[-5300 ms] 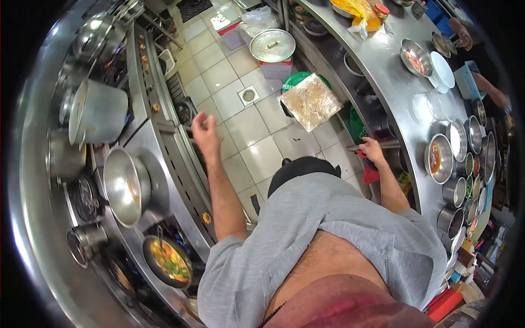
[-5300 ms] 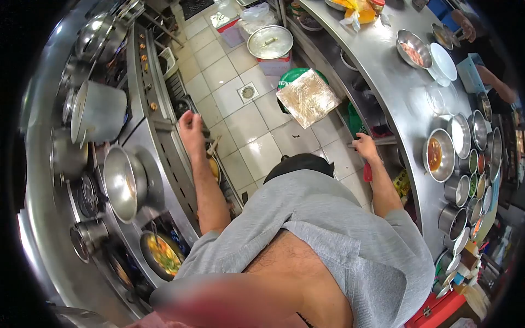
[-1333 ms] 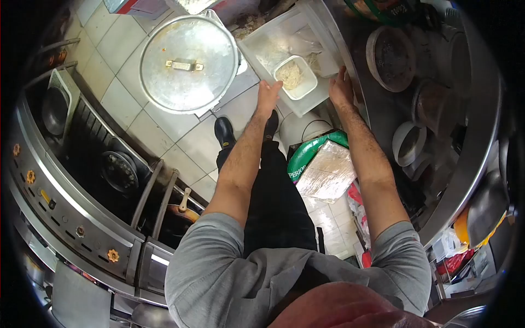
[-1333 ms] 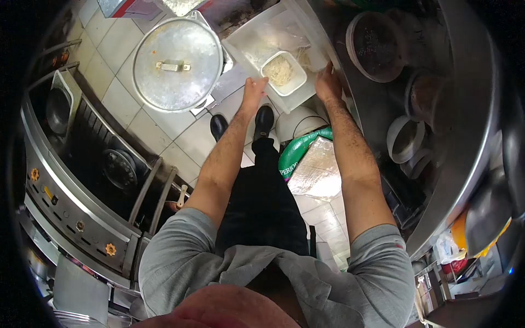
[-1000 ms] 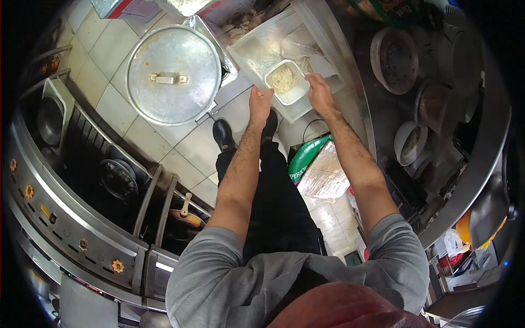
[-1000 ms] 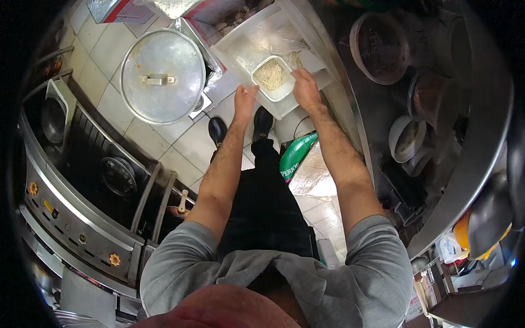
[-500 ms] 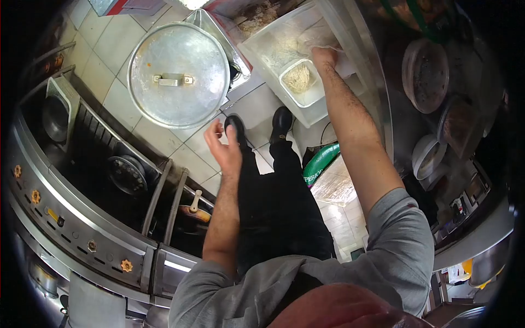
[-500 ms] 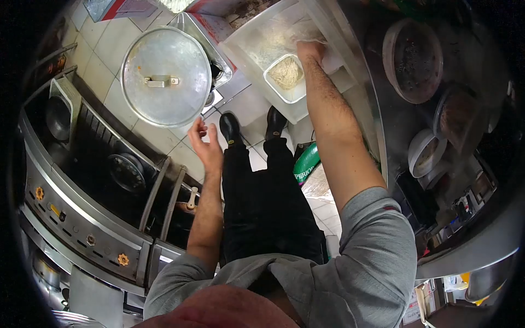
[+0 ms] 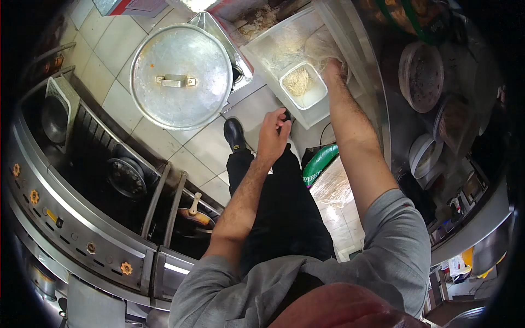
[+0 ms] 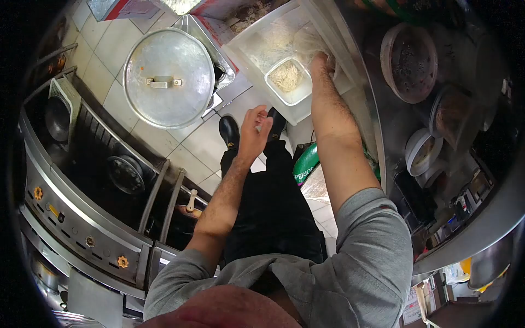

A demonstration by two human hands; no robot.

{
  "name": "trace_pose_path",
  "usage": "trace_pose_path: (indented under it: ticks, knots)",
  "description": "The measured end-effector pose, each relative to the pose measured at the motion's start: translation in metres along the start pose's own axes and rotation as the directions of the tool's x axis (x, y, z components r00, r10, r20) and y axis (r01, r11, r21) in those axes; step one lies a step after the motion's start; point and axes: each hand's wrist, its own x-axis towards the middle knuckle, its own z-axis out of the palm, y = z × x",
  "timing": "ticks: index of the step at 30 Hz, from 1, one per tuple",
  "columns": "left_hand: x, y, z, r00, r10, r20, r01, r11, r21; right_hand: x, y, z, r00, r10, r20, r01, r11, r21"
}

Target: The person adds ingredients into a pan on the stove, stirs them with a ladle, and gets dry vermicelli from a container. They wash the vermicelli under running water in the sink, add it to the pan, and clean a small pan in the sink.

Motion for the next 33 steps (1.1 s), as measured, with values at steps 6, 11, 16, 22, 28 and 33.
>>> trace_pose_path:
  ticks: [6,11,16,22,28,33]
  knots:
    - [-0.001,0.003,0.012,0.999,-0.015,0.037,0.017,0.999,-0.042,0.001,-0.014,-0.003,0.998,0.012,0.069,0.001,0.981,-0.195]
    - [-0.013,-0.013,0.006,0.998,-0.048,0.032,0.048,0.999,-0.001,-0.014,-0.002,-0.017,0.926,-0.291,0.243,0.361,0.871,-0.333]
    - [-0.002,-0.012,0.016,0.994,-0.095,0.054,0.093,0.995,0.025,-0.075,0.004,-0.053,0.905,-0.411,0.106,0.412,0.911,0.011]
    - [0.038,-0.022,0.043,0.956,-0.267,0.12,0.282,0.949,-0.143,-0.152,0.01,-0.103,0.924,-0.377,-0.068,0.383,0.908,0.169]
    - [0.058,0.01,0.045,0.81,-0.529,0.254,0.586,0.731,-0.349,-0.212,0.033,-0.173,0.81,0.003,0.586,-0.429,0.684,0.589]
    - [0.054,0.035,0.043,0.714,-0.445,0.54,0.699,0.49,-0.521,-0.24,0.042,-0.213,0.578,-0.24,0.78,-0.697,0.351,0.625]
